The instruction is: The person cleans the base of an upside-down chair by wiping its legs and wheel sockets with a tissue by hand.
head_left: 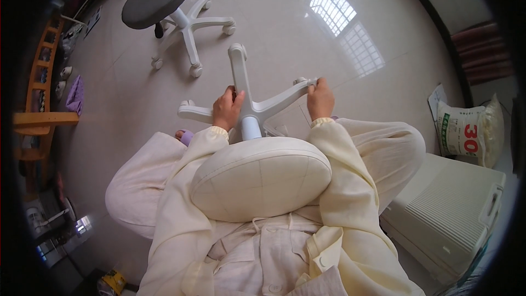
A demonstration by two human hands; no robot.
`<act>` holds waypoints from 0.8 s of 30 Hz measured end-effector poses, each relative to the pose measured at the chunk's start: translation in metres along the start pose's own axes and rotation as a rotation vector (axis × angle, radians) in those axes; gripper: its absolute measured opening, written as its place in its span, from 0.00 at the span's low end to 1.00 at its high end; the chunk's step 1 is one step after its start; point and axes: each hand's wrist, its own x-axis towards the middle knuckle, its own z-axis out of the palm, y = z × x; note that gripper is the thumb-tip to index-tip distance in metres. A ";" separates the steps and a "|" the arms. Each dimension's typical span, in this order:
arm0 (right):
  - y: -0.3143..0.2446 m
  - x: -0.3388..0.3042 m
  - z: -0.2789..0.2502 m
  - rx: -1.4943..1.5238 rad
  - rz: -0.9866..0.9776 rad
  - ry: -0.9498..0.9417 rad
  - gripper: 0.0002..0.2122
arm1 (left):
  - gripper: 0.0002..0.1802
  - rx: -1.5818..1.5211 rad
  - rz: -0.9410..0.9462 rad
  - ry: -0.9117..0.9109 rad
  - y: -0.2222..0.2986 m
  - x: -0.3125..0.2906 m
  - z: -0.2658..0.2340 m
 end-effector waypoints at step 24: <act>-0.006 -0.023 0.013 -0.089 -0.646 -0.097 0.05 | 0.20 -0.006 0.044 -0.001 0.003 0.001 0.002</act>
